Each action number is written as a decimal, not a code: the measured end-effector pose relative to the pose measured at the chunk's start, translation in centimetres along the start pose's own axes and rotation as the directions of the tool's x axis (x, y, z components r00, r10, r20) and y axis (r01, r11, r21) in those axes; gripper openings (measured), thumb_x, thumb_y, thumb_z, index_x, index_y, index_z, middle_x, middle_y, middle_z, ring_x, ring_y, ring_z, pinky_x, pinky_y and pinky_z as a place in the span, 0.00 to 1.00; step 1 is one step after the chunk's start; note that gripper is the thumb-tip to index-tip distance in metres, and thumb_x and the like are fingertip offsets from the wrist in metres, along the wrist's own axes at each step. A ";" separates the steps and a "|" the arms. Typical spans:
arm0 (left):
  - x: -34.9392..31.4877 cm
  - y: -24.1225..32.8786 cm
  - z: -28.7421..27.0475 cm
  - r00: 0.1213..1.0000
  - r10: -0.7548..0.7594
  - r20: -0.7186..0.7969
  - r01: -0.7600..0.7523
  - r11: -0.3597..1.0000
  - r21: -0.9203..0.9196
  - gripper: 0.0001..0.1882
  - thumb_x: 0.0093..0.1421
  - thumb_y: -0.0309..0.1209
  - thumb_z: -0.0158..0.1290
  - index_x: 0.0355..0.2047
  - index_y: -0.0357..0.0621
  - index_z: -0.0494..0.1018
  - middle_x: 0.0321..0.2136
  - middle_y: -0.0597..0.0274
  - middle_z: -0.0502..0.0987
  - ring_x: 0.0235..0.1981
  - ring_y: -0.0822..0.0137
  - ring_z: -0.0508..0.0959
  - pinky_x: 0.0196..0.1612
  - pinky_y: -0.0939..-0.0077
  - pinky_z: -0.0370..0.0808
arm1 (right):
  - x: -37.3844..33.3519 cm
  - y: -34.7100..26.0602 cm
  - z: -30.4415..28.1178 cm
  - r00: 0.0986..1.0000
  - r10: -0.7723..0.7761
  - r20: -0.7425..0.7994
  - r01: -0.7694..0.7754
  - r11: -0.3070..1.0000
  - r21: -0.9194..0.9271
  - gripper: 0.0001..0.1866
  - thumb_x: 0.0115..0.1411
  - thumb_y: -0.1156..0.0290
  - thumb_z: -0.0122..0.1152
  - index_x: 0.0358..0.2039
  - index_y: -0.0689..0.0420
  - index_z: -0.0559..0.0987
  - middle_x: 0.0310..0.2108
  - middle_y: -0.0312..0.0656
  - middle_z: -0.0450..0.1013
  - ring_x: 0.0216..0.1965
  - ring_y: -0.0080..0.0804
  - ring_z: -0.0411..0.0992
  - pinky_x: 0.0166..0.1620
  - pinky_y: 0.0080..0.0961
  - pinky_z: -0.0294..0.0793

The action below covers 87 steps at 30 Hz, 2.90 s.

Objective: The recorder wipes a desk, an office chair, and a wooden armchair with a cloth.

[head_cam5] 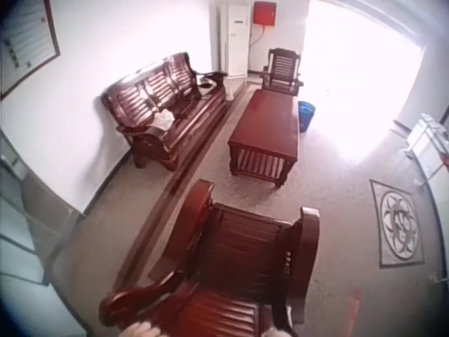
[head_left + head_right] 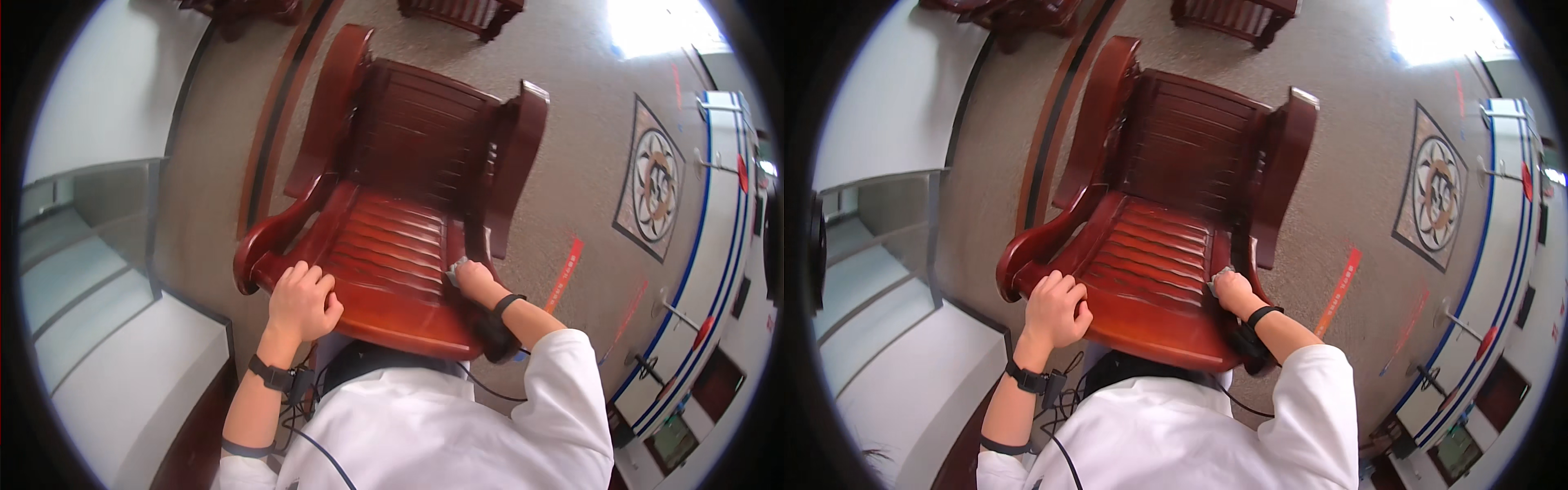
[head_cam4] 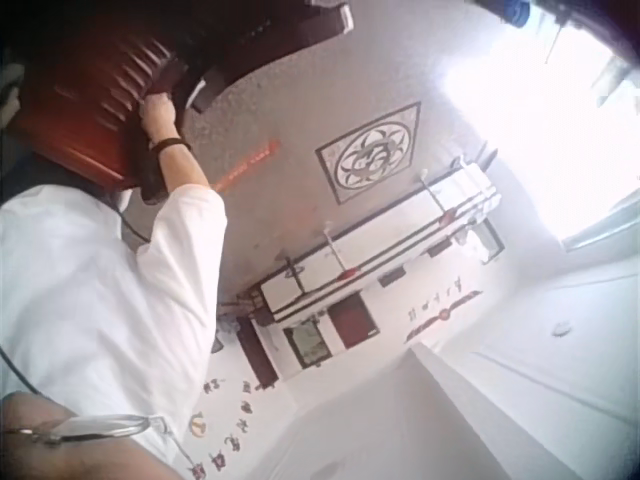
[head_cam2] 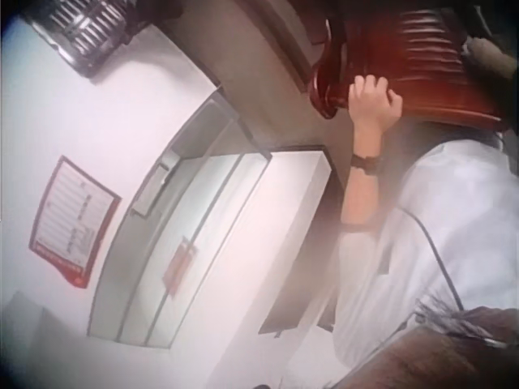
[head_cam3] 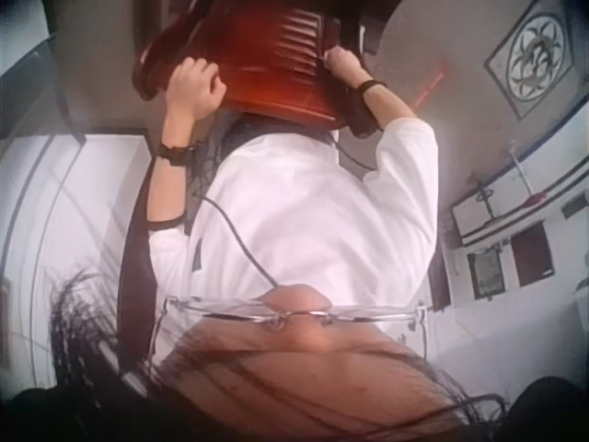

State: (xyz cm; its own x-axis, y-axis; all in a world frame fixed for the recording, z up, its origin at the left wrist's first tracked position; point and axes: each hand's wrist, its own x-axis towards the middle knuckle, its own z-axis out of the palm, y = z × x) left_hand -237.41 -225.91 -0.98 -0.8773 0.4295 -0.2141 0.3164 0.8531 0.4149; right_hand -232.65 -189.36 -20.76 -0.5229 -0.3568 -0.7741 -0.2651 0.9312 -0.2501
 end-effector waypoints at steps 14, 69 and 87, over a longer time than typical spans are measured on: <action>0.8 -0.5 -0.9 0.988 -0.074 0.137 0.072 0.997 0.018 0.14 0.41 0.34 0.56 0.28 0.38 0.78 0.30 0.50 0.77 0.28 0.54 0.73 0.31 0.63 0.70 | 21.0 11.4 5.6 0.906 0.353 -0.235 -0.189 0.832 0.522 0.12 0.52 0.70 0.64 0.37 0.56 0.86 0.40 0.53 0.81 0.43 0.52 0.81 0.47 0.43 0.81; 0.9 0.0 -0.2 0.994 0.034 0.100 -0.035 0.999 0.009 0.07 0.45 0.30 0.56 0.24 0.43 0.70 0.25 0.56 0.69 0.29 0.54 0.70 0.33 0.62 0.69 | 10.7 5.3 3.6 0.996 -0.012 0.087 -0.033 0.866 0.499 0.12 0.49 0.67 0.64 0.33 0.51 0.89 0.37 0.51 0.83 0.42 0.48 0.82 0.48 0.38 0.81; 0.6 -1.2 -0.7 0.986 -0.027 0.165 0.029 1.000 -0.009 0.09 0.41 0.33 0.55 0.22 0.42 0.73 0.27 0.54 0.76 0.27 0.55 0.72 0.31 0.64 0.70 | 24.8 -17.4 -3.6 0.901 -0.220 -0.374 0.434 0.500 0.750 0.16 0.63 0.69 0.53 0.48 0.60 0.81 0.47 0.53 0.80 0.53 0.59 0.76 0.58 0.48 0.74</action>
State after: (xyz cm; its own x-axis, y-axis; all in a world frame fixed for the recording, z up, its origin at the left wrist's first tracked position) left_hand -238.52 -226.84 -1.01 -0.8139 0.4492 -0.3686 0.2875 0.8626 0.4163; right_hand -243.97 -214.65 -33.55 -0.7161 -0.5541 -0.4245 0.2483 0.3663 -0.8968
